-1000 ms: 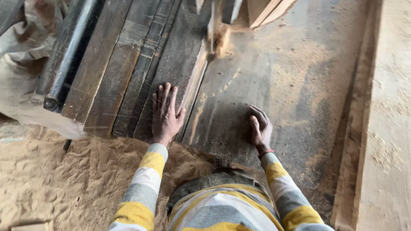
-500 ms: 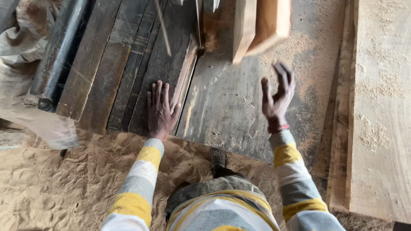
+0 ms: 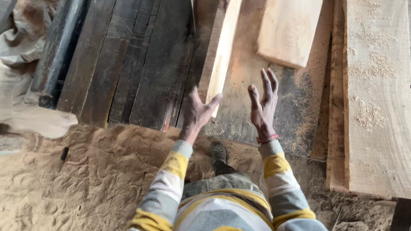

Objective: The person trims wood using a table saw. They feed rough wood slabs into the rotating saw blade by hand to create straight edges, handling several different pieces of wood during the task.

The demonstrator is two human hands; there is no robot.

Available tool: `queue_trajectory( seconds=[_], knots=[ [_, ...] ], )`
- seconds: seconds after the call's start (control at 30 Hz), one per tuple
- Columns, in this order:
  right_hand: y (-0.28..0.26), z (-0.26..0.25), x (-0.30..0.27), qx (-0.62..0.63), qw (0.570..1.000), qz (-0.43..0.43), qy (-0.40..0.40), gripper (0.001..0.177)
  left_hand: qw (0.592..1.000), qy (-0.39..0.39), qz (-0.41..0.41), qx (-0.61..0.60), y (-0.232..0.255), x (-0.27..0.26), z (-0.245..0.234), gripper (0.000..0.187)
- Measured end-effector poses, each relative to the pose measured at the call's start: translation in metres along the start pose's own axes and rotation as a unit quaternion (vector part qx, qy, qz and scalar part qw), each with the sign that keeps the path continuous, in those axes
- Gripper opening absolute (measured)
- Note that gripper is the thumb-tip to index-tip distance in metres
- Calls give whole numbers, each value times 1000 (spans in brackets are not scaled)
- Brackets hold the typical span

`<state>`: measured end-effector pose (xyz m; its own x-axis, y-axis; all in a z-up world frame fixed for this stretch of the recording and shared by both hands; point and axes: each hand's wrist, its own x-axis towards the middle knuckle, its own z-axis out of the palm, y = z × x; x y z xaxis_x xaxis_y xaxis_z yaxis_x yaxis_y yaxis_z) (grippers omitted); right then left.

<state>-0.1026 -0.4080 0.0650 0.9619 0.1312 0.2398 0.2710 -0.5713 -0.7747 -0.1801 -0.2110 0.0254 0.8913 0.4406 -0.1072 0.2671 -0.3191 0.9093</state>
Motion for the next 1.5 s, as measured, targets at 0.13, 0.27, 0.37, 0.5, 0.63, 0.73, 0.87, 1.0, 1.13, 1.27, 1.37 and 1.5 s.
queue_trajectory(
  seconds=[0.13,0.27,0.37,0.5,0.63,0.73,0.87,1.0,1.13,1.27,1.37,1.5],
  knots=[
    [14,3,-22,112,990,87,-13,84,998,-36,-47,12,-15,-6,9,97],
    [36,12,-56,110,987,120,-8,78,972,-137,-166,91,19,-79,-28,81],
    [41,15,-85,48,992,114,13,73,974,-175,-142,27,24,-141,-61,70],
    [20,6,-189,-112,989,90,32,68,951,-268,-134,-81,-36,-213,-96,94],
    [20,-12,-278,-249,954,166,3,79,911,-263,-315,-48,-109,-241,-109,117],
    [33,-25,-321,-13,932,352,-86,87,917,-259,-302,-43,-142,-256,-108,118],
    [40,-22,-358,241,919,303,-69,70,906,-283,-307,-69,-175,-281,-62,115],
    [44,-25,-351,277,925,246,-83,71,922,-227,-304,-79,-188,-293,-20,98],
    [41,-23,-324,260,919,279,-106,77,926,-156,-251,-233,-172,-289,-16,79],
    [41,-15,-310,339,904,252,-71,77,920,-150,-273,-239,-172,-280,-11,73],
    [37,-14,-318,377,888,252,-71,78,923,-107,-297,-218,-177,-285,-6,75],
    [23,-10,-346,286,930,215,-80,77,931,-71,-229,-277,-196,-305,-21,72]
  ],
)
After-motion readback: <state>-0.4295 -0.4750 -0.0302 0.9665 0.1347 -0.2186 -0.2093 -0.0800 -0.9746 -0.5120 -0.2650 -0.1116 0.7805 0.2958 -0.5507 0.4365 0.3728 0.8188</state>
